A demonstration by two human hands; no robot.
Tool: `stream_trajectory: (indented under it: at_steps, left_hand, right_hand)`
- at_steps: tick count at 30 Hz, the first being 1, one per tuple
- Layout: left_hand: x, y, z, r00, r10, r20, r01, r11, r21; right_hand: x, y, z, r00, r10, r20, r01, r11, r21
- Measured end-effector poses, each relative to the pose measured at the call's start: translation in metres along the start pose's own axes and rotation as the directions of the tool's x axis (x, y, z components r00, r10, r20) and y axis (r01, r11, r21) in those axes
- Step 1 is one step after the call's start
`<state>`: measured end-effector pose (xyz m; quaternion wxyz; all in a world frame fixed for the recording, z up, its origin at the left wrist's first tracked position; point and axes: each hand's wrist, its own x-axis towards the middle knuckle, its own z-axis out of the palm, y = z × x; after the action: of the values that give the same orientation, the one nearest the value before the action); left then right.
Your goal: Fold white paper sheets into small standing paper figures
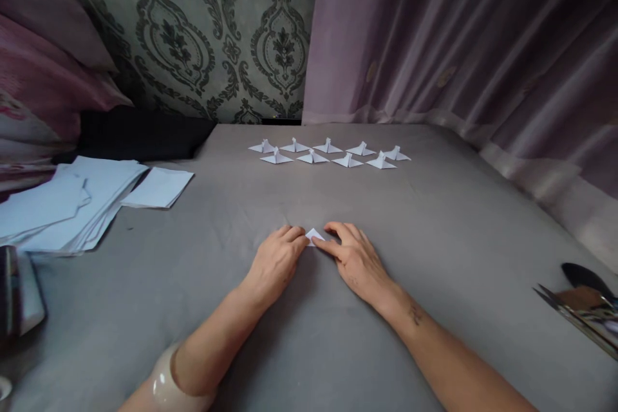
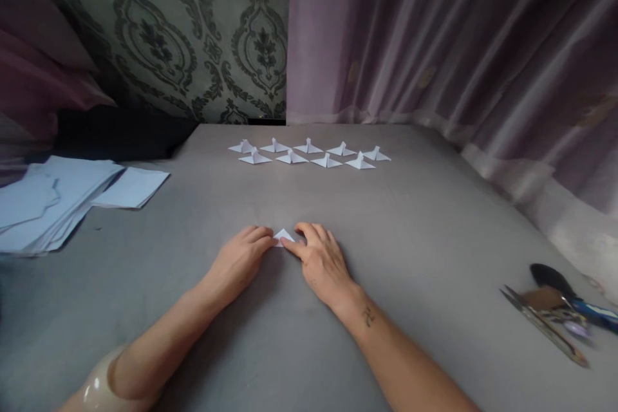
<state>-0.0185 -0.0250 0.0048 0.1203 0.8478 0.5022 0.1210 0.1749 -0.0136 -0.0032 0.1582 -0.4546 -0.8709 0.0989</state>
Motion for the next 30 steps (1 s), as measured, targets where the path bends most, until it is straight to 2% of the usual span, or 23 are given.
stream_trajectory:
  at_steps: [3,6,9,11,14,16,18,21,24,27,29,30]
  left_hand:
    - [-0.003,0.007,-0.007,0.997,-0.039,0.064,0.032,0.994,0.104]
    - [-0.007,0.018,-0.018,0.979,-0.142,0.146,0.115,0.977,0.181]
    - [-0.010,0.025,-0.026,0.951,-0.230,0.209,0.183,0.958,0.221]
    - [-0.011,0.026,-0.028,0.944,-0.249,0.214,0.201,0.954,0.224]
    - [-0.011,0.021,-0.022,0.961,-0.251,0.117,0.231,0.959,0.163]
    - [-0.010,0.016,-0.015,0.961,-0.276,-0.018,0.277,0.957,0.090]
    - [-0.009,0.013,-0.007,0.941,-0.303,-0.148,0.304,0.953,-0.016]
    - [-0.007,0.010,0.003,0.935,-0.250,-0.252,0.216,0.964,-0.154]
    - [-0.005,0.006,0.009,0.949,-0.119,-0.292,0.073,0.984,-0.164]
    - [-0.001,0.003,0.010,0.962,-0.041,-0.268,-0.006,0.985,-0.171]
    - [0.001,0.004,0.008,0.969,-0.087,-0.230,0.015,0.955,-0.295]
    - [0.001,0.006,0.006,0.968,-0.149,-0.203,0.054,0.909,-0.414]
  right_hand:
    - [-0.005,0.001,-0.004,0.999,-0.025,0.023,0.027,0.997,-0.078]
    - [-0.012,0.003,-0.008,0.999,-0.019,0.029,0.022,0.993,-0.119]
    - [-0.018,0.004,-0.011,1.000,-0.008,0.025,0.011,0.993,-0.119]
    - [-0.020,0.006,-0.012,1.000,0.005,0.016,-0.004,0.996,-0.094]
    - [-0.020,0.010,-0.011,0.999,0.040,-0.036,-0.040,0.999,0.002]
    - [-0.018,0.013,-0.009,0.993,0.065,-0.098,-0.055,0.993,0.100]
    - [-0.017,0.016,-0.008,0.982,0.103,-0.156,-0.072,0.978,0.195]
    - [-0.016,0.016,-0.008,0.970,0.154,-0.187,-0.100,0.958,0.270]
    - [-0.017,0.015,-0.008,0.973,0.144,-0.182,-0.088,0.956,0.281]
    - [-0.017,0.015,-0.006,0.974,0.119,-0.194,-0.055,0.951,0.306]
    - [-0.016,0.014,-0.005,0.967,0.126,-0.222,-0.036,0.929,0.369]
    - [-0.015,0.013,-0.006,0.959,0.146,-0.242,-0.033,0.908,0.418]
